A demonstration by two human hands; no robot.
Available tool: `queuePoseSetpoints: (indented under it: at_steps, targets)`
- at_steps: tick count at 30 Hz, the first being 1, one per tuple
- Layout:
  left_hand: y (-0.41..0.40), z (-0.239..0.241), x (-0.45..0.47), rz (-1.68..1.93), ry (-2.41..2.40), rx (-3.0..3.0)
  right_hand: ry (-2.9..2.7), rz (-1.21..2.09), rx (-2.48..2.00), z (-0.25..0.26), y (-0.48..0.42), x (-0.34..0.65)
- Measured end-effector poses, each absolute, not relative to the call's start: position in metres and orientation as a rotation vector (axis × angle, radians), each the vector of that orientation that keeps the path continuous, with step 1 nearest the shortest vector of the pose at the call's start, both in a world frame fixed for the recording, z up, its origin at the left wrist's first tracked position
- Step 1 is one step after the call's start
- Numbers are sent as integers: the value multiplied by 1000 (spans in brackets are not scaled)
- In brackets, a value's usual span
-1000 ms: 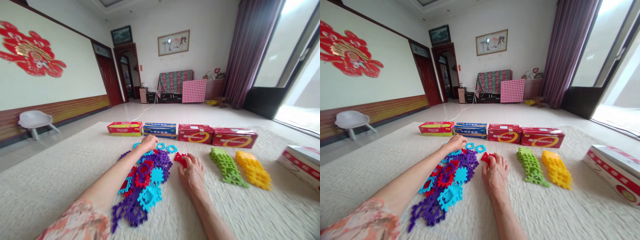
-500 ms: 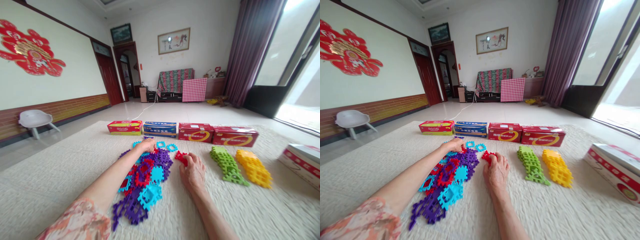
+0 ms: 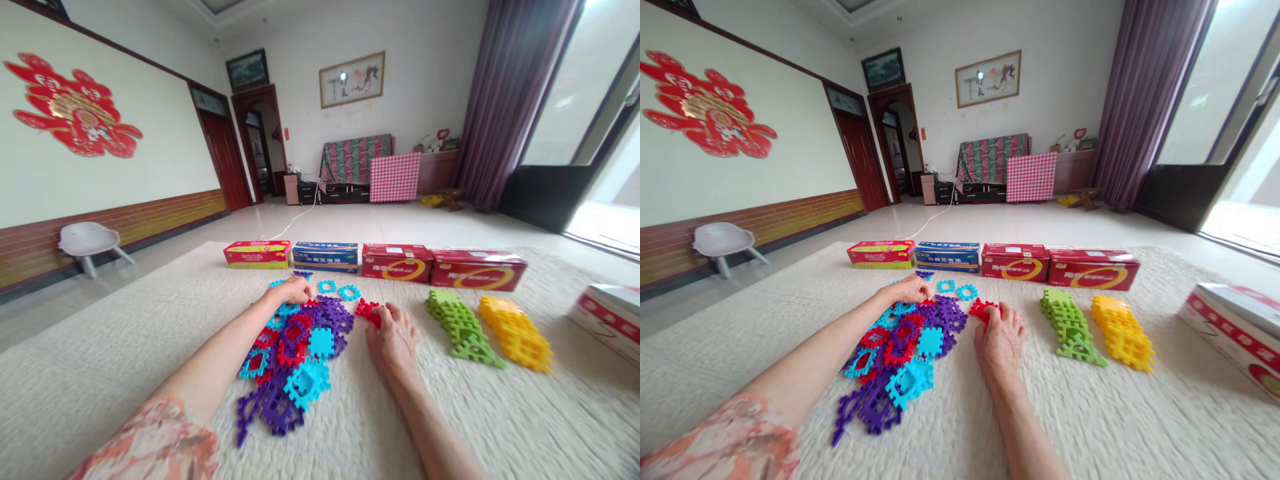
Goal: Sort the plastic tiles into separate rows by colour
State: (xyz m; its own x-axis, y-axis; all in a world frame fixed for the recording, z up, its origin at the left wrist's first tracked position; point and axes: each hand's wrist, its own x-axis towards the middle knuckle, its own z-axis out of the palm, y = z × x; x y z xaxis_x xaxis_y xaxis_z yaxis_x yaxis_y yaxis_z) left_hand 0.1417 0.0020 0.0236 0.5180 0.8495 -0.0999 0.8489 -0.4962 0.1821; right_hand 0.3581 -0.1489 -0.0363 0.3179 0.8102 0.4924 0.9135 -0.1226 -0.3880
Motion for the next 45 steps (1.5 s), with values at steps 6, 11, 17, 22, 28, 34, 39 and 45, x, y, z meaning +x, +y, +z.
queuePoseSetpoints:
  at_steps: [6,11,17,22,28,34,39,45]
  targets:
    - [0,37,132,251,1558,2592,-1502,-210,-1940,-37,-148,359]
    - [-8,67,129,488,1750,2687,-1441,-215,-1948,-39,-147,359]
    - [-6,71,127,573,1819,2428,-1406,-226,-1933,-39,-146,359]
    - [0,54,119,429,1771,2461,-1410,-193,-1919,-38,-147,358]
    - [-6,54,138,786,1856,2325,-1231,-182,-1788,-37,-142,361]
    - [-30,43,205,674,1361,2147,-1134,-223,-1570,-31,-139,368]
    - [-41,41,221,699,1276,2259,-1354,-229,-1591,-28,-145,362]
    - [-33,51,154,764,1504,2087,-1661,-287,-1744,-30,-151,353]
